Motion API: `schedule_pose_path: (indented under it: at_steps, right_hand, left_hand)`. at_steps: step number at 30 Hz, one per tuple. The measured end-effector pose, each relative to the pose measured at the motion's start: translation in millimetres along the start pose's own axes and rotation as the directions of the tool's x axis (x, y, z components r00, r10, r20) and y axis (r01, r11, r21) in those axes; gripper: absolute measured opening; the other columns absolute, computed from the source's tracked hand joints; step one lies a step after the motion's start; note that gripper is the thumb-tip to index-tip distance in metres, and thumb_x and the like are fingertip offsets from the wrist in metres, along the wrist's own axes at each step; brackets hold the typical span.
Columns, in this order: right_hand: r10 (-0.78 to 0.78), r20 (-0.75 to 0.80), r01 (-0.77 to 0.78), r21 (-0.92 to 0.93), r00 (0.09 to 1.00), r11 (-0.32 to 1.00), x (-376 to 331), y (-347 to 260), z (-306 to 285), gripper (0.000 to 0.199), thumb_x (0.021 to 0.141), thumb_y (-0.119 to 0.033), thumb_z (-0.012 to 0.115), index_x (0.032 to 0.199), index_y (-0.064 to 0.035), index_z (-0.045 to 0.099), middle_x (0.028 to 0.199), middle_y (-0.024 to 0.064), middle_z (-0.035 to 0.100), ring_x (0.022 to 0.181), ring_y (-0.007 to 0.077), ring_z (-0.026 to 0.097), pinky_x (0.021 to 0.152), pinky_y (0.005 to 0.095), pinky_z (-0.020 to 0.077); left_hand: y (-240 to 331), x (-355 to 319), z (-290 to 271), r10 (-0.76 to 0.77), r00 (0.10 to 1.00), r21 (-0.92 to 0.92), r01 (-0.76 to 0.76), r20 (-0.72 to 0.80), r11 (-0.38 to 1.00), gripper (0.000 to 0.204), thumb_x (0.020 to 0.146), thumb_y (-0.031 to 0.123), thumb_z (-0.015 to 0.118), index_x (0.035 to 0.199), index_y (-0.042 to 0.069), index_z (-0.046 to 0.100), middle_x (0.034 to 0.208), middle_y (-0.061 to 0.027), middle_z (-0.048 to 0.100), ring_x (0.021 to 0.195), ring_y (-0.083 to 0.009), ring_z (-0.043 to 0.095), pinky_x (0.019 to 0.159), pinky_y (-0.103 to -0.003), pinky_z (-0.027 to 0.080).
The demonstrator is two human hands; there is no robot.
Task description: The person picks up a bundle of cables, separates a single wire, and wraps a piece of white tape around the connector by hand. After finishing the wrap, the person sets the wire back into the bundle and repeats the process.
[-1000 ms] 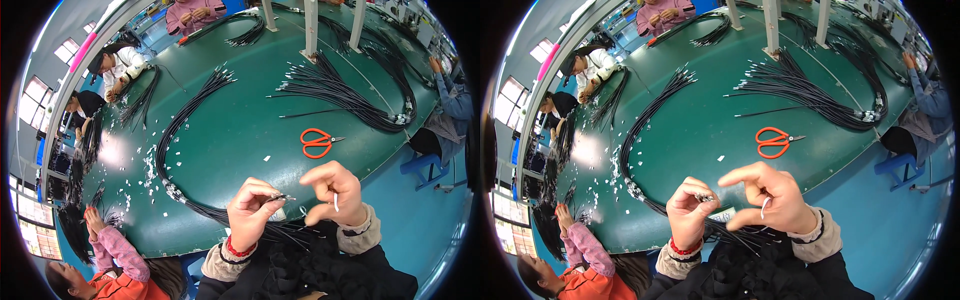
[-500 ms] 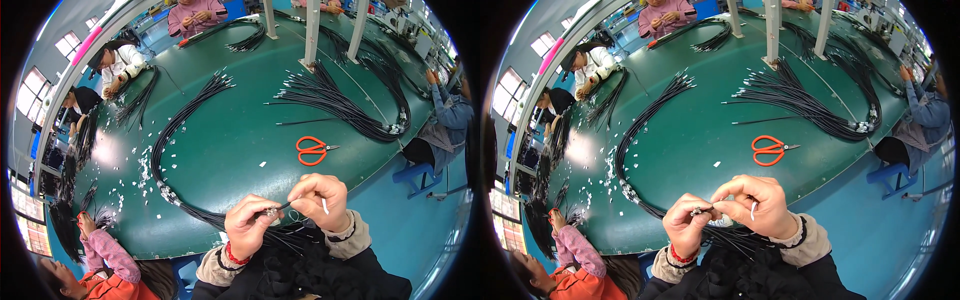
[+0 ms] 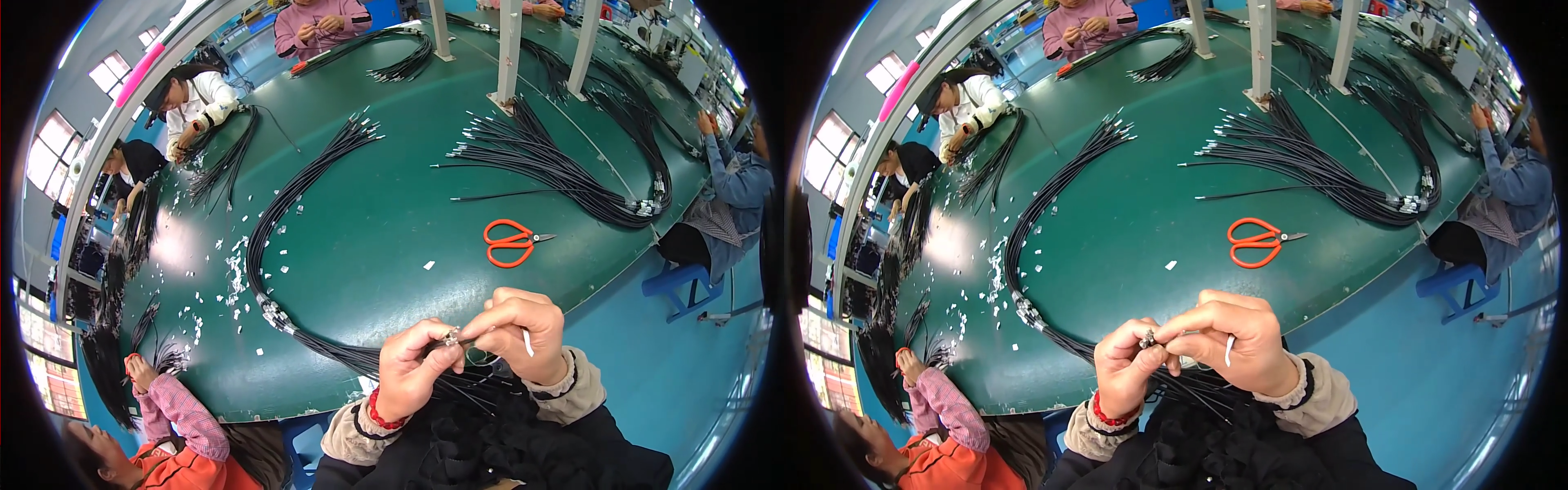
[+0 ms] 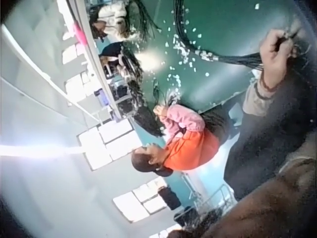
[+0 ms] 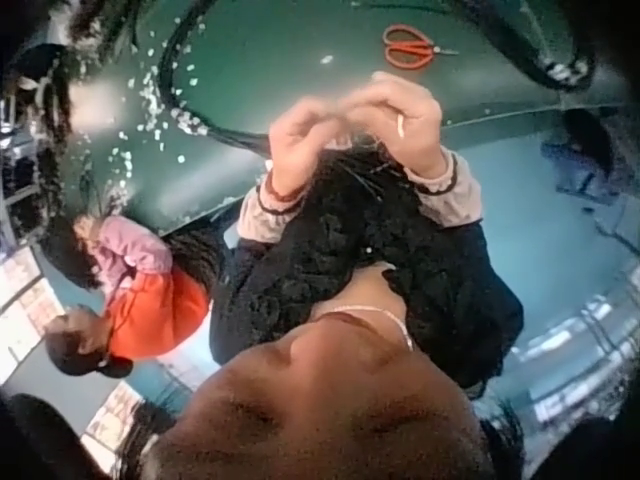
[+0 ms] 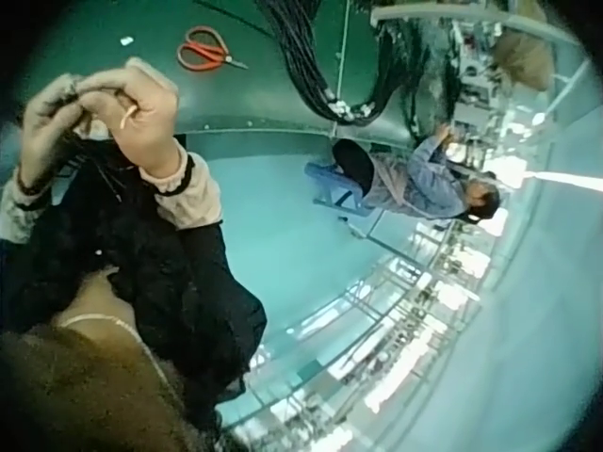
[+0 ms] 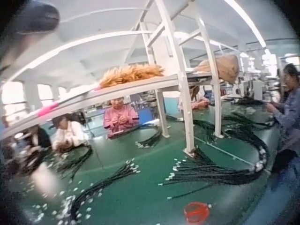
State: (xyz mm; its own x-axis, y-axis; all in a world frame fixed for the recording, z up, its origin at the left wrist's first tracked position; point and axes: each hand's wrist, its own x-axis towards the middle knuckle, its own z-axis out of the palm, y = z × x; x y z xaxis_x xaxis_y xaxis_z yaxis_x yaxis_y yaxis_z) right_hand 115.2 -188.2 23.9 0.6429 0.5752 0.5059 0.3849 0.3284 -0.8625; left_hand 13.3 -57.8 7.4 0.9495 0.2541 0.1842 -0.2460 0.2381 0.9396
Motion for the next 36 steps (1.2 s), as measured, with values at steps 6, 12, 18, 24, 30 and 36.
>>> schedule_pose_path:
  at_steps: [6,12,18,24,30,36]
  right_hand:
    - [-0.042,0.019,0.041,0.037,0.999,0.998,-2.0,5.5,7.8,0.012,0.074,-0.003,0.071,0.082,-0.0006,0.062,0.064,0.0056,0.058,0.052,0.0072,0.054,0.045,0.0207,0.0384]
    - [-0.056,0.009,0.056,-0.034,0.998,0.998,-5.0,8.5,11.6,0.015,0.074,-0.009,0.073,0.079,-0.0013,0.061,0.060,0.0021,0.049,0.049,0.0070,0.043,0.044,0.0220,0.0313]
    - [0.129,0.037,-0.130,0.043,0.991,0.991,-8.6,0.2,1.4,0.025,0.076,-0.022,0.072,0.082,-0.0014,0.058,0.064,0.0011,0.046,0.057,0.0092,0.040,0.051,0.0232,0.0304]
    - [0.069,-0.026,-0.070,-0.039,0.997,0.997,-11.9,-2.0,-8.3,0.029,0.078,-0.026,0.070,0.087,-0.0013,0.058,0.068,0.0022,0.050,0.060,0.0103,0.043,0.054,0.0229,0.0331]
    - [-0.048,-0.010,0.045,-0.222,0.999,0.974,-5.8,-3.9,-9.3,0.015,0.076,-0.012,0.069,0.082,-0.0003,0.061,0.069,0.0052,0.058,0.059,0.0125,0.050,0.053,0.0237,0.0380]
    - [-0.113,-0.003,0.109,-0.222,0.994,0.969,-9.6,-1.1,-15.0,0.009,0.072,-0.003,0.068,0.079,-0.0003,0.063,0.072,0.0079,0.062,0.057,0.0141,0.056,0.052,0.0241,0.0417]
  left_hand:
    - [-0.6,1.5,5.5,0.108,0.994,0.009,-0.107,-0.027,0.994,0.008,0.083,-0.005,0.055,0.091,-0.006,0.057,0.076,-0.0079,0.056,0.063,-0.0124,0.058,0.056,-0.022,0.046]
    - [-1.5,-2.8,5.8,0.097,0.993,0.018,-0.096,-0.066,0.995,0.008,0.083,-0.002,0.058,0.091,-0.005,0.056,0.076,-0.0091,0.056,0.061,-0.0131,0.058,0.054,-0.022,0.046]
    - [7.4,-4.0,9.8,0.035,0.993,0.010,-0.034,-0.115,0.999,0.011,0.082,-0.004,0.058,0.093,-0.005,0.058,0.077,-0.0092,0.057,0.062,-0.0130,0.059,0.055,-0.022,0.047]
    - [5.6,2.5,14.1,0.171,0.976,0.109,-0.157,-0.135,0.982,0.010,0.081,-0.003,0.058,0.091,-0.004,0.054,0.078,-0.0117,0.056,0.061,-0.0171,0.059,0.053,-0.023,0.045]
    - [11.0,4.0,16.5,0.118,0.984,0.079,-0.107,-0.136,0.991,0.012,0.080,-0.005,0.058,0.092,-0.004,0.054,0.078,-0.0111,0.055,0.064,-0.0176,0.060,0.055,-0.025,0.048]
    - [9.0,5.0,13.3,0.077,0.990,0.073,-0.069,-0.115,0.995,0.013,0.080,-0.006,0.058,0.092,-0.004,0.055,0.079,-0.0116,0.056,0.064,-0.0172,0.059,0.056,-0.025,0.049]
